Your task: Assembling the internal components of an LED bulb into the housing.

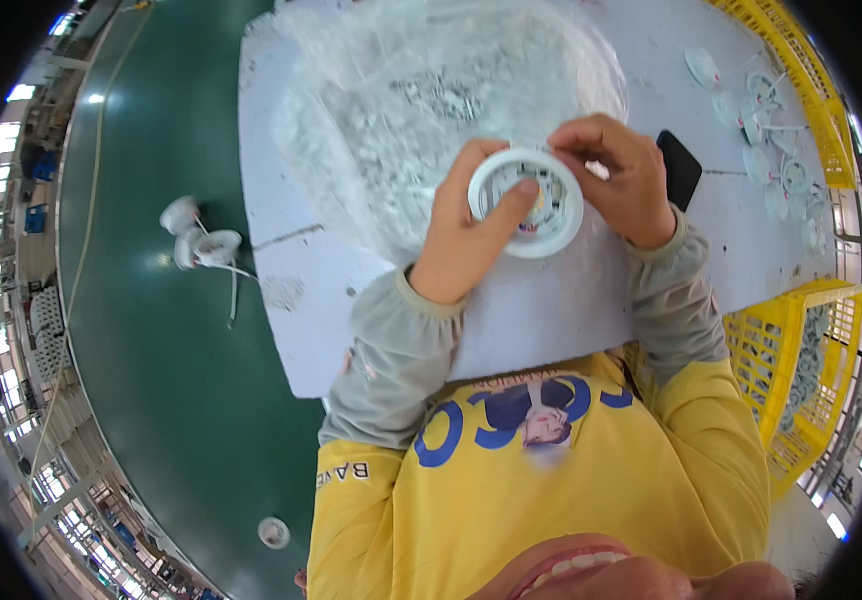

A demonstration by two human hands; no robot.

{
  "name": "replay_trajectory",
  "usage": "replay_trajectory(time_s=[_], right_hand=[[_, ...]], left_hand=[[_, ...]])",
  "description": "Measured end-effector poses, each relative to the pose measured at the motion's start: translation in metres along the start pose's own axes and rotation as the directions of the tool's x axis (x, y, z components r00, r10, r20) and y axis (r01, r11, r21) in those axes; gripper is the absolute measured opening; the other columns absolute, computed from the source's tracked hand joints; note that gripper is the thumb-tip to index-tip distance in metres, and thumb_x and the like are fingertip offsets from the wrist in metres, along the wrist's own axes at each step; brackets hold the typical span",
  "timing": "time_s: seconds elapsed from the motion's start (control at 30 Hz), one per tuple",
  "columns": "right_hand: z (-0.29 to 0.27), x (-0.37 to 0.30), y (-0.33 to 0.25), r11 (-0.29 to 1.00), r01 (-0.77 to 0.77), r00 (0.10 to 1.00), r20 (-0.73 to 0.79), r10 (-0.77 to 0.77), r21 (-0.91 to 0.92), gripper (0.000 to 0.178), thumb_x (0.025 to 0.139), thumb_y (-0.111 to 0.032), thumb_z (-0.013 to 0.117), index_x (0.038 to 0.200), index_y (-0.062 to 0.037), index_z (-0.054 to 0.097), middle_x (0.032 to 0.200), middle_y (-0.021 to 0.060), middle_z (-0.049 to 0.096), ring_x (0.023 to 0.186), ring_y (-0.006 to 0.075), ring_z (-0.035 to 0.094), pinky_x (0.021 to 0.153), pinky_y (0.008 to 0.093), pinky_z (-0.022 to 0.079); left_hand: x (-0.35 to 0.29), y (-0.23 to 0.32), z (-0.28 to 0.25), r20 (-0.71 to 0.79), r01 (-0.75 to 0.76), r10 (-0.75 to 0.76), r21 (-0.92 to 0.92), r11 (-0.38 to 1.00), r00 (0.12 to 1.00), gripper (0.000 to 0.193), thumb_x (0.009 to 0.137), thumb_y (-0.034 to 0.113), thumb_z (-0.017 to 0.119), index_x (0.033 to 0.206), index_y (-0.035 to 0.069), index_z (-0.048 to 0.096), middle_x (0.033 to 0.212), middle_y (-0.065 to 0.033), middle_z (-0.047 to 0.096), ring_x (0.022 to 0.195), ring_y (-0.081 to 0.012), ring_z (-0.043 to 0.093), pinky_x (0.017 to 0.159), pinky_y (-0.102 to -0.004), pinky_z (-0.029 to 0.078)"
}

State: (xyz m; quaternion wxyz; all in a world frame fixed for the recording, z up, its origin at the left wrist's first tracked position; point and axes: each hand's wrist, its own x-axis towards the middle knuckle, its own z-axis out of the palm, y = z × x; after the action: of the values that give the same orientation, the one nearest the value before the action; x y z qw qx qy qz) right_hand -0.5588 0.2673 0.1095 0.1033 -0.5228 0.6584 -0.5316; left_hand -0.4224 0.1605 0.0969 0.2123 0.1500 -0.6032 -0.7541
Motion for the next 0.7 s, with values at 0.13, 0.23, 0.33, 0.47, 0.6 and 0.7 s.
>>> replay_trajectory(time_s=[0.13, 0.23, 0.33, 0.47, 0.6, 0.7], right_hand=[[0.003, 0.001, 0.007, 0.999, 0.009, 0.999, 0.039, -0.011, 0.051, 0.011, 0.075, 0.002, 0.062, 0.086, 0.0014, 0.058, 0.078, 0.0045, 0.062, 0.07, 0.0099, 0.06, 0.064, 0.0211, 0.05], [0.007, -0.001, 0.008, 0.997, 0.023, 0.997, 0.067, -0.028, 0.078, 0.012, 0.076, 0.003, 0.061, 0.087, 0.0013, 0.058, 0.081, 0.0043, 0.062, 0.072, 0.0102, 0.06, 0.066, 0.0211, 0.05], [0.007, -0.004, 0.005, 0.993, 0.014, 0.996, 0.088, -0.025, 0.118, 0.013, 0.076, 0.004, 0.06, 0.089, 0.001, 0.058, 0.083, 0.0045, 0.062, 0.074, 0.0104, 0.06, 0.068, 0.0212, 0.05], [0.007, -0.006, 0.002, 0.995, -0.037, 0.994, 0.104, 0.027, 0.093, 0.012, 0.077, 0.005, 0.058, 0.089, 0.001, 0.057, 0.083, 0.0047, 0.061, 0.076, 0.0102, 0.06, 0.069, 0.0217, 0.05], [0.006, -0.004, -0.003, 0.998, -0.022, 0.993, 0.117, 0.015, 0.065, 0.013, 0.078, 0.005, 0.058, 0.089, 0.0007, 0.056, 0.082, 0.0043, 0.06, 0.076, 0.0096, 0.06, 0.069, 0.0212, 0.049], [0.004, -0.004, -0.007, 0.987, -0.099, 0.986, 0.148, 0.08, 0.126, 0.015, 0.079, 0.006, 0.055, 0.093, 0.0007, 0.053, 0.084, 0.0037, 0.058, 0.078, 0.0089, 0.058, 0.07, 0.0205, 0.048]], left_hand=[[0.003, 0.002, -0.003, 0.025, -0.02, 0.021, -0.013, 1.0, 0.999, 0.021, 0.08, 0.007, 0.058, 0.097, 0.002, 0.049, 0.085, -0.0034, 0.057, 0.077, -0.0075, 0.053, 0.066, -0.0216, 0.044], [0.002, -0.003, -0.008, 0.066, -0.008, 0.009, -0.009, 1.0, 0.998, 0.021, 0.079, 0.008, 0.059, 0.097, 0.002, 0.049, 0.084, -0.0038, 0.058, 0.076, -0.0079, 0.054, 0.065, -0.022, 0.045], [-0.002, -0.005, -0.007, 0.081, -0.004, 0.006, -0.019, 1.0, 0.997, 0.02, 0.079, 0.008, 0.059, 0.095, 0.002, 0.049, 0.083, -0.0038, 0.057, 0.075, -0.0078, 0.054, 0.065, -0.0221, 0.045], [-0.003, -0.005, -0.007, 0.076, -0.019, 0.019, 0.001, 1.0, 0.997, 0.018, 0.08, 0.009, 0.059, 0.093, 0.002, 0.048, 0.081, -0.0043, 0.057, 0.074, -0.0077, 0.054, 0.064, -0.0221, 0.045], [-0.004, -0.006, -0.008, 0.081, -0.009, 0.006, 0.038, 0.999, 0.997, 0.02, 0.08, 0.01, 0.059, 0.094, 0.002, 0.047, 0.081, -0.0047, 0.056, 0.075, -0.0084, 0.053, 0.064, -0.0226, 0.044], [-0.005, -0.007, -0.009, 0.112, -0.039, 0.037, 0.018, 0.999, 0.993, 0.024, 0.081, 0.012, 0.059, 0.099, 0.003, 0.047, 0.085, -0.0018, 0.057, 0.077, -0.007, 0.052, 0.066, -0.021, 0.043]])
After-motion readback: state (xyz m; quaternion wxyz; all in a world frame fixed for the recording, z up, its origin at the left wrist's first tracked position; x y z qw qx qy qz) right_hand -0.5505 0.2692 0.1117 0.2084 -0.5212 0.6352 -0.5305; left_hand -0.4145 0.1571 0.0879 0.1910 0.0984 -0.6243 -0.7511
